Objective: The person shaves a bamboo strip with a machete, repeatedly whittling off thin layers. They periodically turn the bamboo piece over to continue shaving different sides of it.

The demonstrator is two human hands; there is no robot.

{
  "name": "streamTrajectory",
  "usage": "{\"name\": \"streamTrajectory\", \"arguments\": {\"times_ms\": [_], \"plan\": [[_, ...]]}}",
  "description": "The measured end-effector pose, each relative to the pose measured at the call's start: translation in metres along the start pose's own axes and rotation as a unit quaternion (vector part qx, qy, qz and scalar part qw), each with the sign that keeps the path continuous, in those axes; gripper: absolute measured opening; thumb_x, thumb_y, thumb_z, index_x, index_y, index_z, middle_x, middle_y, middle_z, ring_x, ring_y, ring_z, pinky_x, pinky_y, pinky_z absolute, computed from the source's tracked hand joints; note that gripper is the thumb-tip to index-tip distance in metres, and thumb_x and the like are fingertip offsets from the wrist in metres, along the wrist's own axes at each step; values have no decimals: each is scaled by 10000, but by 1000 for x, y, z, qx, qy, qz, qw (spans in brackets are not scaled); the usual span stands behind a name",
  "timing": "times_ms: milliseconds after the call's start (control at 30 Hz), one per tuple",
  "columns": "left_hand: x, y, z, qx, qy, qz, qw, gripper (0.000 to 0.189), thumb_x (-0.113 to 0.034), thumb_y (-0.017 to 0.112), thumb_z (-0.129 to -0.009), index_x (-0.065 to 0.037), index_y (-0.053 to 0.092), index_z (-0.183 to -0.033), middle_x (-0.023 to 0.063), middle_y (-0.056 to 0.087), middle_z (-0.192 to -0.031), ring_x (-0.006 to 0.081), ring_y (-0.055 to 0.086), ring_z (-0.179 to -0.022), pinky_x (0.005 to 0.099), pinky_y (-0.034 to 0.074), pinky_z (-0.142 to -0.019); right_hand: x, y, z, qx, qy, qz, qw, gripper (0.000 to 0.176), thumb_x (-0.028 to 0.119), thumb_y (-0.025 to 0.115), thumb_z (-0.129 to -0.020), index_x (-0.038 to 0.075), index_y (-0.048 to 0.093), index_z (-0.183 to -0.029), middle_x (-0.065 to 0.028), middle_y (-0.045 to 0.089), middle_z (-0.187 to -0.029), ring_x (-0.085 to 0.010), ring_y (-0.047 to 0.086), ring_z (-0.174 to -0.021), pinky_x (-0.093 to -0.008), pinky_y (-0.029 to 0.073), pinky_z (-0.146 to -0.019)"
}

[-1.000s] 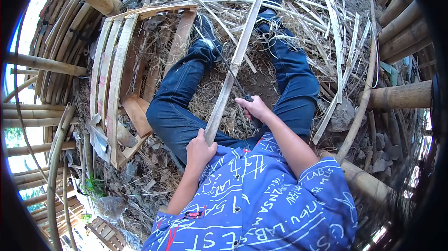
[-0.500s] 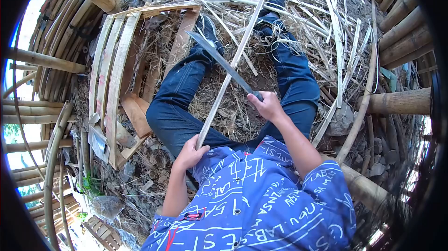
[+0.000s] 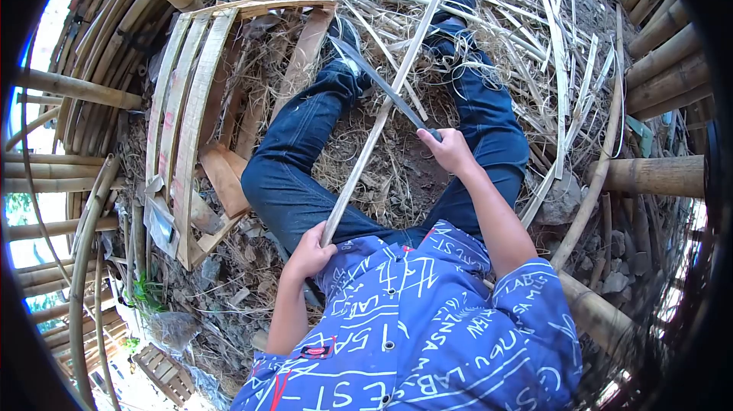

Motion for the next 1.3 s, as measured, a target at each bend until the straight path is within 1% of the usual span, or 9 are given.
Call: {"name": "streamTrajectory", "arguments": {"times_ms": [200,267,500,800,900,1000,1067,1167,1300], "plan": [[9,1,-3,9,-22,23,999,607,-63,588,-681,42,528,-1275,-6,521,-803,110,480,-727,253,423,-655,16,16,15,18,-38,-51,998,678,602,587,-865,-40,612,-648,-165,532,-517,-249,519,-503,-407,426,-546],[11,2,-4,34,-70,14,997,612,-60,591,-697,66,502,-1289,122,625,-1006,175,567,-939,286,457,-865,19,18,15,24,-25,-35,999,685,602,588,-864,-46,603,-642,-164,522,-509,-244,514,-493,-401,419,-534],[5,1,-2,41,-83,17,996,615,-66,577,-687,66,505,-1283,111,608,-951,180,555,-890,283,458,-827,-3,26,3,30,-9,-82,996,717,621,600,-848,-49,571,-594,-109,491,-493,-164,475,-499,-377,397,-511],[19,3,-5,26,-65,34,997,582,-72,587,-688,68,527,-1250,116,621,-934,185,564,-884,284,459,-831,-6,34,1,30,-46,-102,993,664,578,617,-859,-42,586,-620,-92,484,-497,-151,456,-502,-368,385,-505],[22,6,-6,-5,-9,26,1000,555,-92,610,-699,78,536,-1222,180,649,-963,204,603,-911,311,471,-846,-7,30,9,32,-47,-110,992,634,559,612,-872,-34,599,-648,-86,491,-510,-145,462,-517,-358,393,-514],[13,7,-3,-49,25,-54,997,510,-117,634,-708,94,545,-1164,274,647,-961,273,653,-919,356,489,-824,-11,26,11,28,-36,-125,991,630,564,604,-876,-34,622,-678,-90,499,-516,-145,472,-530,-354,402,-525],[4,6,-1,-81,18,-82,993,456,-139,656,-712,97,551,-1089,329,627,-891,388,671,-875,402,509,-752,-14,23,7,22,-30,-137,990,630,567,600,-878,-35,635,-697,-95,502,-518,-146,479,-537,-354,407,-532],[-18,7,8,-99,-6,-131,986,378,-146,667,-715,75,554,-1001,326,616,-798,463,639,-801,444,510,-672,-19,25,-1,37,-8,-134,990,633,574,594,-878,-38,657,-729,-112,522,-528,-154,488,-540,-359,413,-539],[-31,8,19,-130,17,-158,979,329,-166,679,-718,44,546,-934,306,616,-747,471,626,-761,480,505,-644,1,12,-3,33,-22,-62,997,673,607,588,-861,-45,650,-707,-158,572,-561,-240,553,-546,-396,444,-572]]}}
Point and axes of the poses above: each hand's wrist, its own z-axis away from the middle knuckle, its own y-axis out of the palm, x = y × z, the point moved 7 cm from there along -z, towards the middle knuckle
